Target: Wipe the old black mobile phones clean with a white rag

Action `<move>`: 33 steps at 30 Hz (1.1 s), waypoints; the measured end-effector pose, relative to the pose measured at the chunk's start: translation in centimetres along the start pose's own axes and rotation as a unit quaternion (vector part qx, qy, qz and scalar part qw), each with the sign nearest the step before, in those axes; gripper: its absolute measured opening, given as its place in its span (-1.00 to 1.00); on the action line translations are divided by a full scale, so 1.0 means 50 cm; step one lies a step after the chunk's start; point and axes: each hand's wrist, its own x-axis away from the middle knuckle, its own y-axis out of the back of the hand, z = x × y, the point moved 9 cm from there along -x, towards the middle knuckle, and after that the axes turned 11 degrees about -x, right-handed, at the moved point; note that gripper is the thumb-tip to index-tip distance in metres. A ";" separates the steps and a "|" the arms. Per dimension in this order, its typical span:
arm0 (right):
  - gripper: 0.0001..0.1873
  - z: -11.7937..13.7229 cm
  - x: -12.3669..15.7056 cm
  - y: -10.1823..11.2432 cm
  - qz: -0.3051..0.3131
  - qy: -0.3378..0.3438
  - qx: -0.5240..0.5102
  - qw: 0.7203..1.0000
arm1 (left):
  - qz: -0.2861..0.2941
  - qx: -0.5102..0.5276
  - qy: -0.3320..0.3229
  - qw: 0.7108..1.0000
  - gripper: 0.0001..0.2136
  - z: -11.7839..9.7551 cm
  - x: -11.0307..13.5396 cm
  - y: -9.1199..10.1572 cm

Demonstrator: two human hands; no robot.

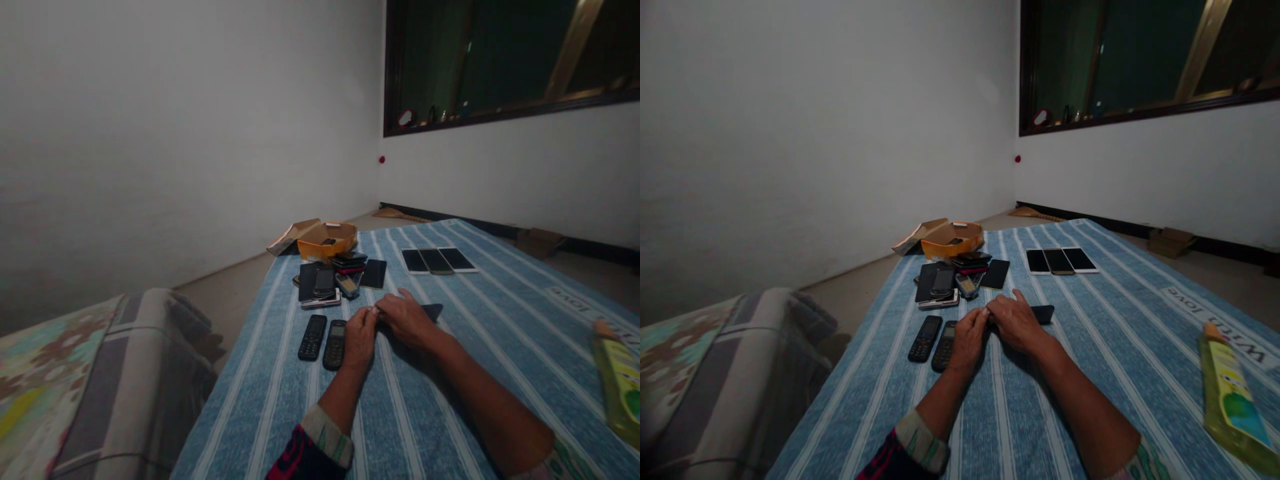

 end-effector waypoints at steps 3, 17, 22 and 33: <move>-0.80 -0.005 0.001 0.006 0.002 -0.006 -0.008 1.000 | 0.003 -0.004 -0.001 1.000 -0.68 0.000 -0.001 -0.002; -0.80 -0.025 0.008 0.017 0.025 -0.019 -0.009 0.999 | -0.006 -0.018 0.008 1.000 -0.69 0.004 -0.005 -0.001; -0.78 -0.011 0.004 0.014 0.012 -0.008 -0.024 1.000 | -0.005 -0.017 0.007 1.000 -0.68 0.007 -0.009 -0.001; -0.81 -0.015 -0.001 0.018 0.035 -0.024 -0.018 0.999 | 0.009 -0.025 0.000 1.000 -0.69 -0.008 -0.011 0.002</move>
